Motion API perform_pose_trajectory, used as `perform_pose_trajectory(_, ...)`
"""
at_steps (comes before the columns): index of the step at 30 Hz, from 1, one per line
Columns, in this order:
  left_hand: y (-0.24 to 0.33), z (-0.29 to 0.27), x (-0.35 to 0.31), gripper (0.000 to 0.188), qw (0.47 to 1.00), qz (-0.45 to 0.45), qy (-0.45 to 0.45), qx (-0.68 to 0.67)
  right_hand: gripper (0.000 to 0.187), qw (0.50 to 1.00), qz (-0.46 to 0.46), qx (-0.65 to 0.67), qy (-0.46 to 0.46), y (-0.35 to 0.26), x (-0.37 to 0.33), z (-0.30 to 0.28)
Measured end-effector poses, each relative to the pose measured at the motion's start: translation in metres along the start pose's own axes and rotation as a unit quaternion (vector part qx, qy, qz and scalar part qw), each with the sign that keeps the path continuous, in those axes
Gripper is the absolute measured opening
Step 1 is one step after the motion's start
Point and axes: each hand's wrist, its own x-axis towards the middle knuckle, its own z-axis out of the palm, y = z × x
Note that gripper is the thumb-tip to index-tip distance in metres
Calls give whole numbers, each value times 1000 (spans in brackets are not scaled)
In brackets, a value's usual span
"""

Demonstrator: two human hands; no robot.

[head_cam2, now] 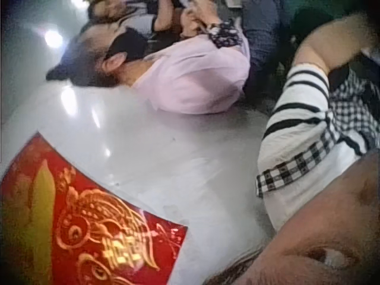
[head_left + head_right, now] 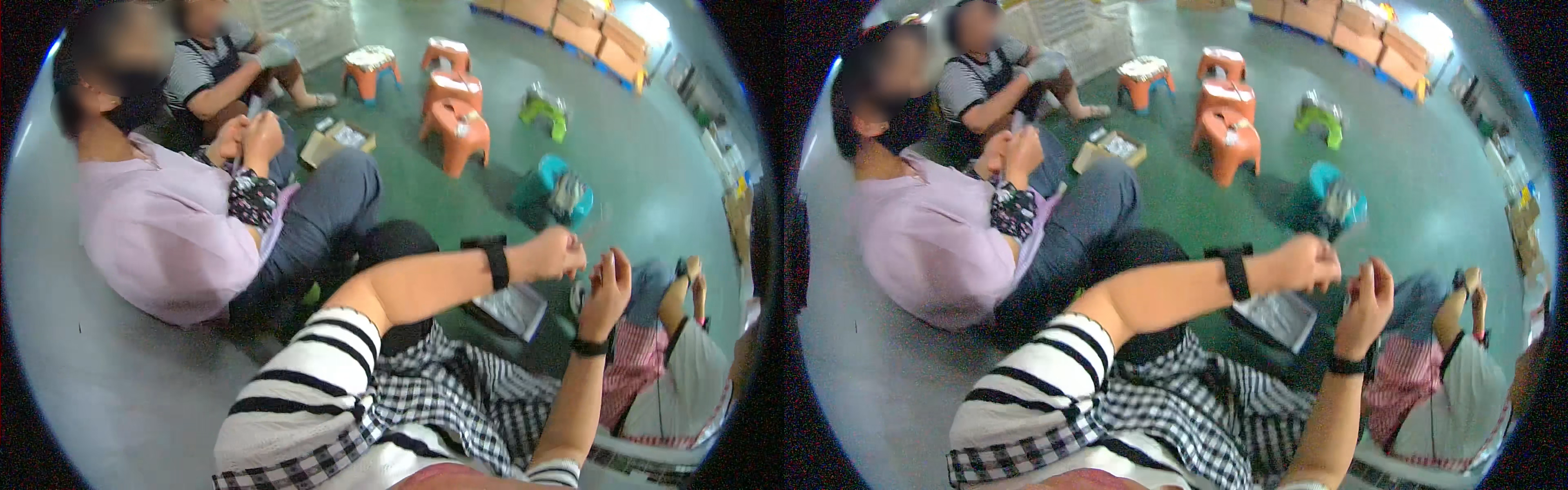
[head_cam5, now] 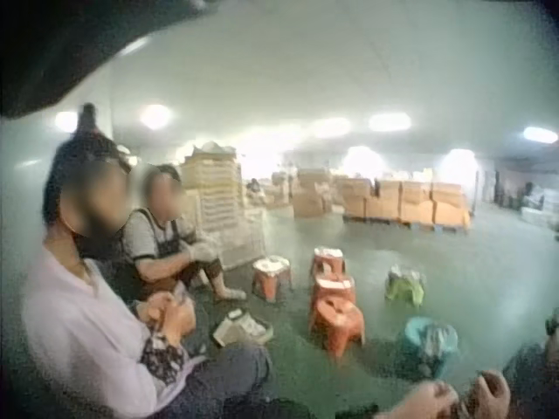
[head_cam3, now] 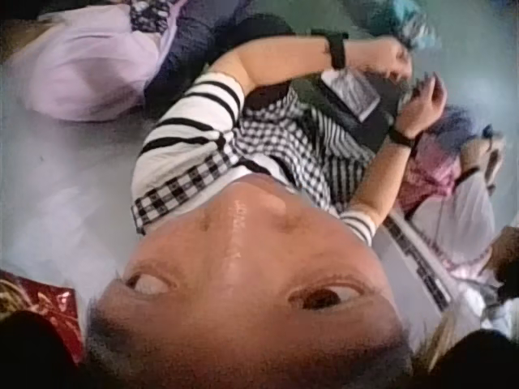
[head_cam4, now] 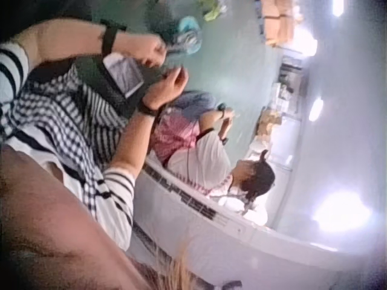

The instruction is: The person takes off their gloves, sits down, picks up a bundle of metal pins from a box, and separates the pins one by one by hand.

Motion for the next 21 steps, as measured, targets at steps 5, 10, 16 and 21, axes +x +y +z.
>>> perform_pose_trajectory(5,-6,-6,-7,18,999,-38,-12,-3,14,999,26,35,-31,12,0,12)
perform_pose_trajectory(10,-8,4,-11,16,999,-31,-3,-17,14,998,51,24,-41,7,-11,8)
perform_pose_trajectory(16,-9,0,-10,16,1000,-17,-8,-5,20,995,63,-32,-69,6,-10,7)
perform_pose_trajectory(21,-9,-7,-9,18,1000,-21,-2,-16,17,992,79,37,-86,21,-9,14)
